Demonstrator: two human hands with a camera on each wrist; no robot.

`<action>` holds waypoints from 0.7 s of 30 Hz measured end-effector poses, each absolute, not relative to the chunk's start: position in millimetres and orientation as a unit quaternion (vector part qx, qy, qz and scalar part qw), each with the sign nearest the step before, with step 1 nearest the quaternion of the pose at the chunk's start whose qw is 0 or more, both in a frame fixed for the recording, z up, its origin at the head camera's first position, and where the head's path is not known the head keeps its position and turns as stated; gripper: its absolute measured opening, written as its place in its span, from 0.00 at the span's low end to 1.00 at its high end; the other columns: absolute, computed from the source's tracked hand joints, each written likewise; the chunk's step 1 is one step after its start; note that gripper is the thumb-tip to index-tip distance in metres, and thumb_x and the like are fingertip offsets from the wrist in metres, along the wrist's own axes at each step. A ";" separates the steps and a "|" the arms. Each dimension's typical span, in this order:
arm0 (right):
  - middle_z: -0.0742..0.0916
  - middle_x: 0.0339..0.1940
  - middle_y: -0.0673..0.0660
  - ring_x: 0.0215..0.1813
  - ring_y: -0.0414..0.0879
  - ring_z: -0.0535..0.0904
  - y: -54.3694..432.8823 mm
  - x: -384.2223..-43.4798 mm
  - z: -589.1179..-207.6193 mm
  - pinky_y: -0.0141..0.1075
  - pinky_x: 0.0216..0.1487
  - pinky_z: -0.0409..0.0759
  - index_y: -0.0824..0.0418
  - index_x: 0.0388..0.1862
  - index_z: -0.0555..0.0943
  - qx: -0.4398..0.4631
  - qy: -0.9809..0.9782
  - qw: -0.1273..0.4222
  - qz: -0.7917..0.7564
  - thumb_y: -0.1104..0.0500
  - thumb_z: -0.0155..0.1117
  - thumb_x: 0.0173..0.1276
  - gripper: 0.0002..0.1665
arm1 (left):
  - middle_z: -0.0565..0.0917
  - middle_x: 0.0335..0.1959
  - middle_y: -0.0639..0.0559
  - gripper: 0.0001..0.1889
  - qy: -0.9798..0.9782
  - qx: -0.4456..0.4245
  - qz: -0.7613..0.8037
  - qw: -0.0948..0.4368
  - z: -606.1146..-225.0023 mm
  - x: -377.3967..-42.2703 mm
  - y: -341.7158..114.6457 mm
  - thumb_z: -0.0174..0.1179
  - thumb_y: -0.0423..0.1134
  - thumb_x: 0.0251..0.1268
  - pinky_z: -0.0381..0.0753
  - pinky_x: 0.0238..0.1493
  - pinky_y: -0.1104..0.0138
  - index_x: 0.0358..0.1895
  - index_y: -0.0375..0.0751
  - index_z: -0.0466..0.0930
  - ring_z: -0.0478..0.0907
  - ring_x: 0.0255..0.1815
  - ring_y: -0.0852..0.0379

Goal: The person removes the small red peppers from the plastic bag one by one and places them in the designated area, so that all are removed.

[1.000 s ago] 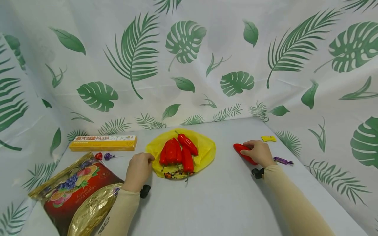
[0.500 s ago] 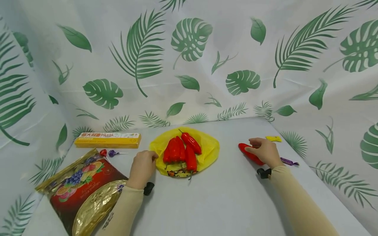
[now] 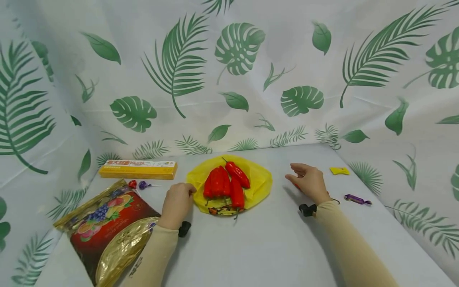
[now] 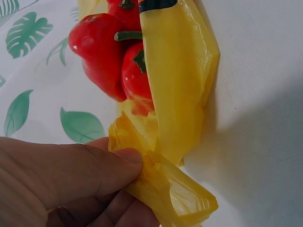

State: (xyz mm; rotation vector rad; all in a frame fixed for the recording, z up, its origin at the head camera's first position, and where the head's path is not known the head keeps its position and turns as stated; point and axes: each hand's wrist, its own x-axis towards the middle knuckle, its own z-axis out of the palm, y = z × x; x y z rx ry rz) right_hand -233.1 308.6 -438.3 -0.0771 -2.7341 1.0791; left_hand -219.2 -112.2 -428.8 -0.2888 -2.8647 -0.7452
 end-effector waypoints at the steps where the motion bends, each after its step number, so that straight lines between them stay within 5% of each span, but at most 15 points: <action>1: 0.85 0.64 0.68 0.64 0.65 0.84 302.9 -234.8 -437.9 0.55 0.64 0.83 0.64 0.70 0.79 -0.022 -0.921 0.100 0.376 0.49 0.73 0.70 0.34 | 0.92 0.42 0.43 0.07 -0.960 -0.096 -0.249 0.084 -429.0 -219.6 -112.3 0.67 0.28 0.66 0.88 0.55 0.51 0.43 0.37 0.91 0.87 0.44 0.46; 8: 0.86 0.65 0.63 0.65 0.59 0.85 250.0 -250.1 -431.9 0.49 0.64 0.83 0.58 0.69 0.80 0.011 -0.881 0.076 0.468 0.49 0.73 0.70 0.31 | 0.92 0.42 0.43 0.07 -0.960 -0.095 -0.250 0.085 -428.8 -220.7 -114.0 0.66 0.28 0.66 0.88 0.55 0.51 0.43 0.36 0.91 0.87 0.45 0.46; 21: 0.89 0.60 0.62 0.60 0.58 0.87 188.0 -277.7 -436.3 0.49 0.62 0.86 0.61 0.64 0.83 0.054 -0.869 0.025 0.491 0.54 0.73 0.69 0.26 | 0.91 0.43 0.42 0.07 -0.962 -0.082 -0.251 0.075 -429.8 -218.8 -117.5 0.65 0.28 0.67 0.88 0.56 0.51 0.44 0.37 0.91 0.87 0.46 0.47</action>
